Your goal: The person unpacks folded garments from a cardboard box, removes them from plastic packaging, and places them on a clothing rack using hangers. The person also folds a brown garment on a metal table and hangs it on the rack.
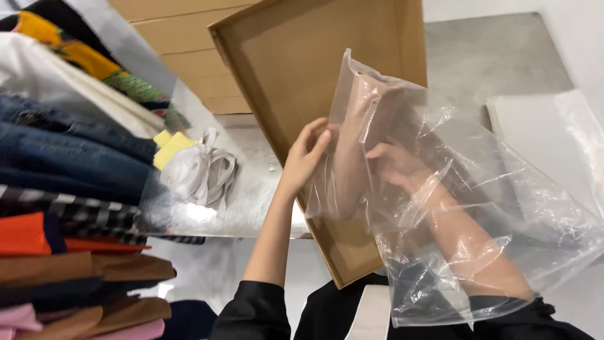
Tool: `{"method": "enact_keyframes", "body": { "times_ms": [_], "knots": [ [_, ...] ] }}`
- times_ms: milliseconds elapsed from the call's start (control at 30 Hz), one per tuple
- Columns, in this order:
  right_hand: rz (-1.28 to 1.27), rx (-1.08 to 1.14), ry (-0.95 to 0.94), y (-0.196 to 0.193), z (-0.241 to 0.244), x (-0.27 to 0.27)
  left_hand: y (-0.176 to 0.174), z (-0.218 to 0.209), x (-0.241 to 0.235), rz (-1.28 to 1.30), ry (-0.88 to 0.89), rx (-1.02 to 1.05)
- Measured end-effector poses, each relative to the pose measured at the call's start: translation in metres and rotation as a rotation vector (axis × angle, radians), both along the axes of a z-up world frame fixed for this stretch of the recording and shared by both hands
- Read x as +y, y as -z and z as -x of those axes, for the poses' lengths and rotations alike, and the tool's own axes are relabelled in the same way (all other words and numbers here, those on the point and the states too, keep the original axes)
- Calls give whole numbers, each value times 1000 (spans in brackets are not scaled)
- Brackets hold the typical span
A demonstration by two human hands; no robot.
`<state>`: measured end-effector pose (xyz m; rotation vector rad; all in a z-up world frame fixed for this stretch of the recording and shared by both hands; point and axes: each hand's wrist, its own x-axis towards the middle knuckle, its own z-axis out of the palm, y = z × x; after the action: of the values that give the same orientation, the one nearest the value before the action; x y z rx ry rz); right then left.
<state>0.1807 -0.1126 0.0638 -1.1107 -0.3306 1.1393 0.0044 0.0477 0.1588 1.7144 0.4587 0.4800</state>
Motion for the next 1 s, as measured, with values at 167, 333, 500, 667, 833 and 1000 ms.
{"method": "enact_keyframes", "body": {
  "times_ms": [167,333,500,667,833,1000],
  "knots": [
    [80,28,-91,-144,58,2,20,19,-9,140,-158,-14],
    [-8,32,-190,-136,60,26,34,43,-12,196,-398,-34],
    [-106,23,-364,-113,47,42,40,60,-34,258,-482,-80],
    [-138,-40,-393,-63,30,52,54,73,-46,223,-647,-82],
    [-149,-40,-369,-50,26,56,42,84,-61,239,-842,-104],
    [-89,27,-283,-54,32,48,52,89,-62,46,-977,-108]
  ]
}}
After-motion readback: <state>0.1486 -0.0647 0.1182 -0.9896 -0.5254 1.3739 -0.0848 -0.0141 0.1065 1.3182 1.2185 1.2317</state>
